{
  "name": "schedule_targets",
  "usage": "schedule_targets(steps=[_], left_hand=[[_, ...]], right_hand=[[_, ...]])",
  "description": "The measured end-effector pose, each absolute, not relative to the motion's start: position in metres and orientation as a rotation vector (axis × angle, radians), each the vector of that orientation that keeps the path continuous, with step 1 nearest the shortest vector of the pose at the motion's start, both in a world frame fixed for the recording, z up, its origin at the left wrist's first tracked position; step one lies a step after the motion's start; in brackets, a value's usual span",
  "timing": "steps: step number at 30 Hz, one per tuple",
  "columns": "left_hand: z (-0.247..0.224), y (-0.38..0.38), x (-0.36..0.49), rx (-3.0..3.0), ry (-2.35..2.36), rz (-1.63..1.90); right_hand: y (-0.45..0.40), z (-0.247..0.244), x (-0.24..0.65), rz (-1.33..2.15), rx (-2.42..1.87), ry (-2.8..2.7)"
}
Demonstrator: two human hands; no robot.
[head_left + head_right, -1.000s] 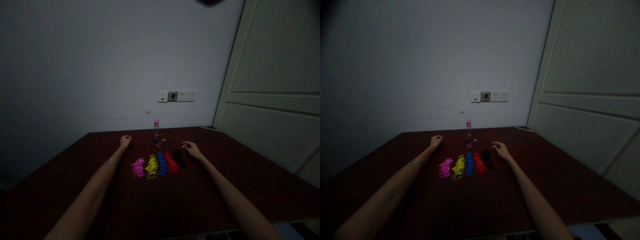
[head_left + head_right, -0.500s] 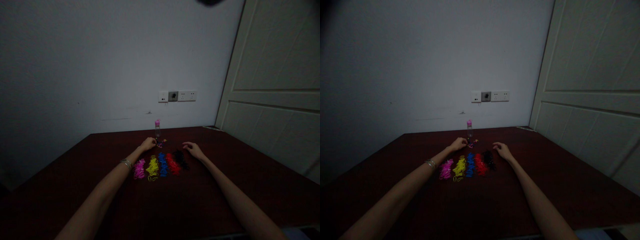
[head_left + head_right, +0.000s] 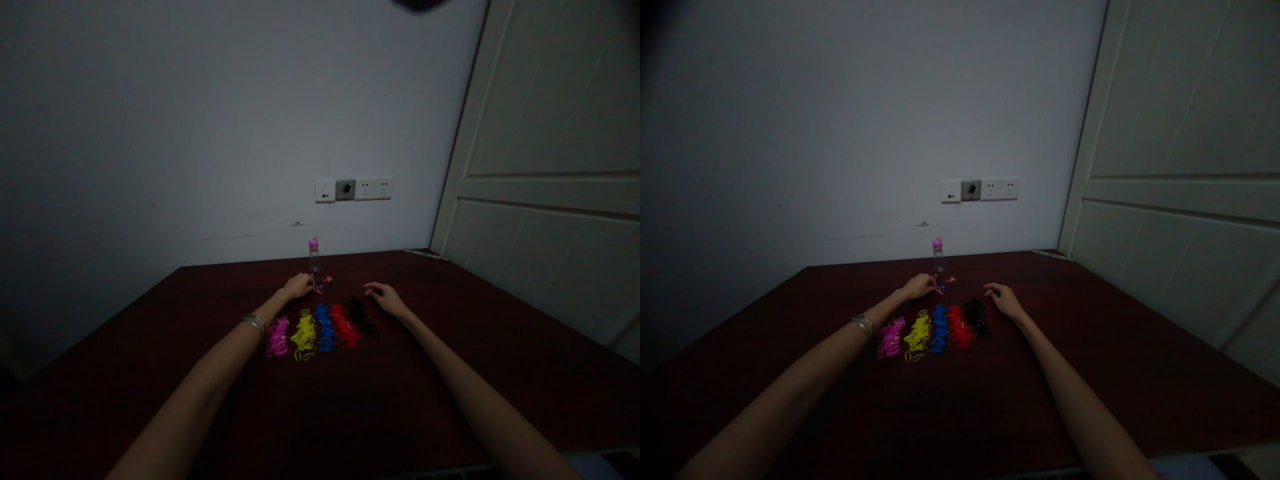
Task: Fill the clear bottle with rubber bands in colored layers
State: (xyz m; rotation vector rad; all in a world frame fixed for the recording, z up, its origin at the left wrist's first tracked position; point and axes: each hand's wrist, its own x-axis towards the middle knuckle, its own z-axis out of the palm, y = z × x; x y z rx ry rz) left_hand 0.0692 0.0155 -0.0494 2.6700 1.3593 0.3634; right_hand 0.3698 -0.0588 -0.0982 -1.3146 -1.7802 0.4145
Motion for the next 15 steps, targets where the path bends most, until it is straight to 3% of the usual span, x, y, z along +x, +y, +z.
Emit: schedule_targets(steps=[15], left_hand=[[-0.05, 0.0164, 0.0665, 2.715, 1.357, 0.319]], right_hand=[[-0.0586, -0.099, 0.369, 0.396, -1.3, -1.793]])
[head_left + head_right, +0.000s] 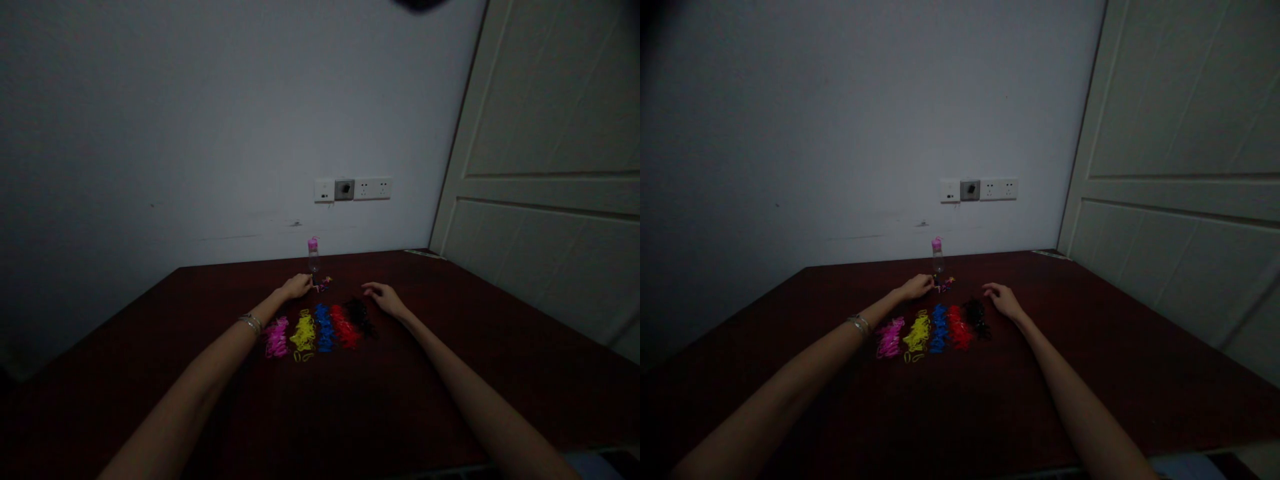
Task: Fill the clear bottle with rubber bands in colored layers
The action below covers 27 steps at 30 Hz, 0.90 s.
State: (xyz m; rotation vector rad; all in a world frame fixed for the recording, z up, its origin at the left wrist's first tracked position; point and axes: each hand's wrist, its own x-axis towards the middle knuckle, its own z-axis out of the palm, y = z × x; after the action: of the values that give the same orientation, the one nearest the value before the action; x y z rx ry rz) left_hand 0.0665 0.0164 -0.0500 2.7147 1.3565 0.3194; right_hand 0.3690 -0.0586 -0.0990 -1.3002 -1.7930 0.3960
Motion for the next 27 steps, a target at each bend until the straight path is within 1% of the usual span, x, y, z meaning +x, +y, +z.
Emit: schedule_targets(steps=[8, 17, 27], left_hand=[[-0.034, 0.009, 0.052, 2.667, 1.314, 0.271], [-0.017, -0.003, 0.045, 2.569, 1.222, 0.047], [-0.022, -0.016, 0.036, 2.21, 1.112, 0.045]], right_hand=[[-0.06, -0.095, 0.368, 0.404, -1.338, -1.79], [-0.061, -0.094, 0.369, 0.394, -1.356, -1.793], [-0.057, -0.1, 0.374, 0.404, -1.36, -1.824]])
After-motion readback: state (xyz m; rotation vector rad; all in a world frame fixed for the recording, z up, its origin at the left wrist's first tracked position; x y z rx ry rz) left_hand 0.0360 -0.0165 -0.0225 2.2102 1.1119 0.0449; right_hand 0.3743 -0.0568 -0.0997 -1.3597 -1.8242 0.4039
